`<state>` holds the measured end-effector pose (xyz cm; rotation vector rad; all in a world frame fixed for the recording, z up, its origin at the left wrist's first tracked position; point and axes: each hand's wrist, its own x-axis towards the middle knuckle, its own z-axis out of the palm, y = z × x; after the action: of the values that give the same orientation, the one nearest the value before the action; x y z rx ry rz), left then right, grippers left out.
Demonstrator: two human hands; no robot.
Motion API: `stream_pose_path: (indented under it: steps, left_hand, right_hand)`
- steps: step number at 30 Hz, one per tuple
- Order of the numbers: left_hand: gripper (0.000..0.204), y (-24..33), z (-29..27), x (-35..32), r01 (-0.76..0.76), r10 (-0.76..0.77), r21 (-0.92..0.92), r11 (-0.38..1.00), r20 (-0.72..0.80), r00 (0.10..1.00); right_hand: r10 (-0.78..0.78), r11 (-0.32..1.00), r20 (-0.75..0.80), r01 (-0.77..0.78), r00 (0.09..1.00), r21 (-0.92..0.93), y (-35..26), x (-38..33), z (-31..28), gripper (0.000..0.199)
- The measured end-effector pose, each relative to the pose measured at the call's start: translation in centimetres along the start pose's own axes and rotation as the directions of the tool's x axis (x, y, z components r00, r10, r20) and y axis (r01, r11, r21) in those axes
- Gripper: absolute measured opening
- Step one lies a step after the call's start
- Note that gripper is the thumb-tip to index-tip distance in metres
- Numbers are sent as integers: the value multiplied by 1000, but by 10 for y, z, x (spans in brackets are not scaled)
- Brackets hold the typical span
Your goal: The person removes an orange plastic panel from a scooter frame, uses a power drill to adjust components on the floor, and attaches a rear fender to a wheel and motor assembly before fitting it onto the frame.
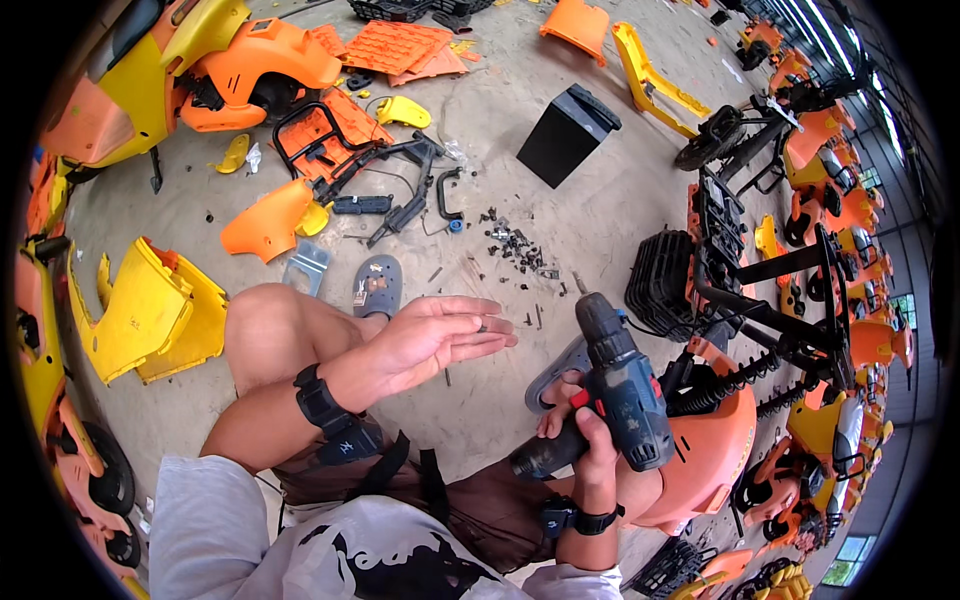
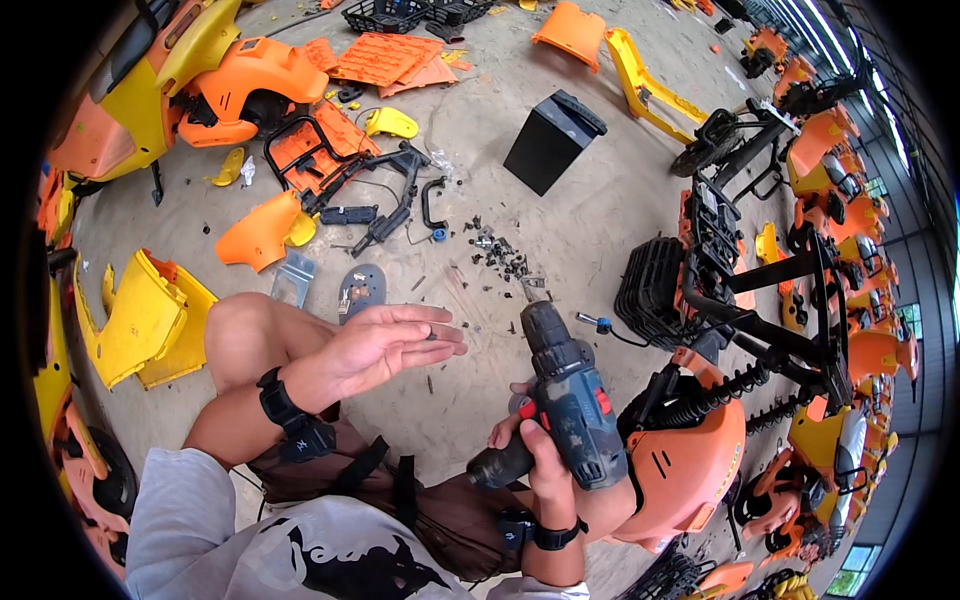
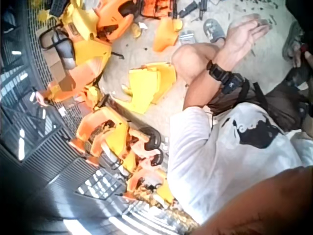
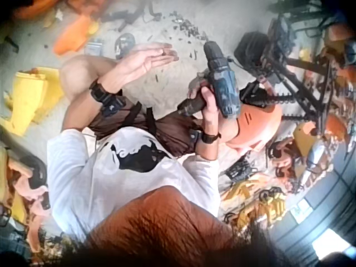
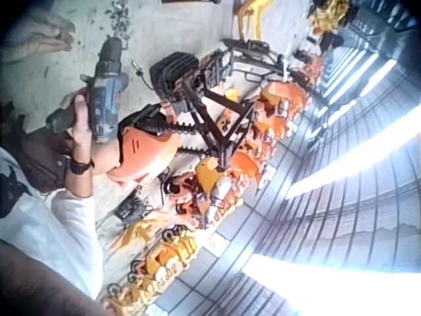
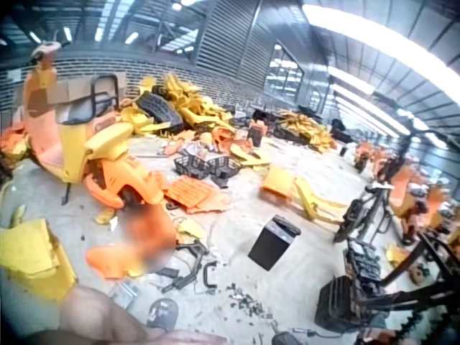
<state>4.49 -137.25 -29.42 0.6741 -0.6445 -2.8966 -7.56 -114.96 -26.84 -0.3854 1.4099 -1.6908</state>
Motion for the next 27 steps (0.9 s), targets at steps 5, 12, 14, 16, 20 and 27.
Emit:
stream_pose_path:
  steps: [5, 12, 14, 16, 20, 27]
  left_hand:
    - [33, -3, -1, 2, -78, 82, 38, 996, -117, 990]
    - [35, -3, -6, 3, -104, 93, -48, 993, -196, 976]
    - [33, 1, -1, 1, -112, 106, -15, 994, -216, 971]
    - [28, 0, -3, 1, -139, 130, -21, 990, -237, 963]
    - [20, -1, -12, 1, -159, 151, -18, 987, -222, 963]
    - [20, 1, -10, 0, -184, 178, -9, 983, -228, 957]
  right_hand:
    - [-180, 845, -4, 152, 984, -513, 25, 4, -18, 22]
    - [-137, 551, 281, 309, 950, -776, 36, -7, -21, 12]
    - [-215, 487, 339, 401, 916, -776, 29, -5, -9, 13]
    - [-439, 398, 405, 578, 802, -713, 37, 7, -3, 14]
    - [-415, 388, 474, 622, 777, -680, 35, 9, 5, 16]
    - [-328, 444, 456, 561, 828, -699, 39, 8, 10, 22]
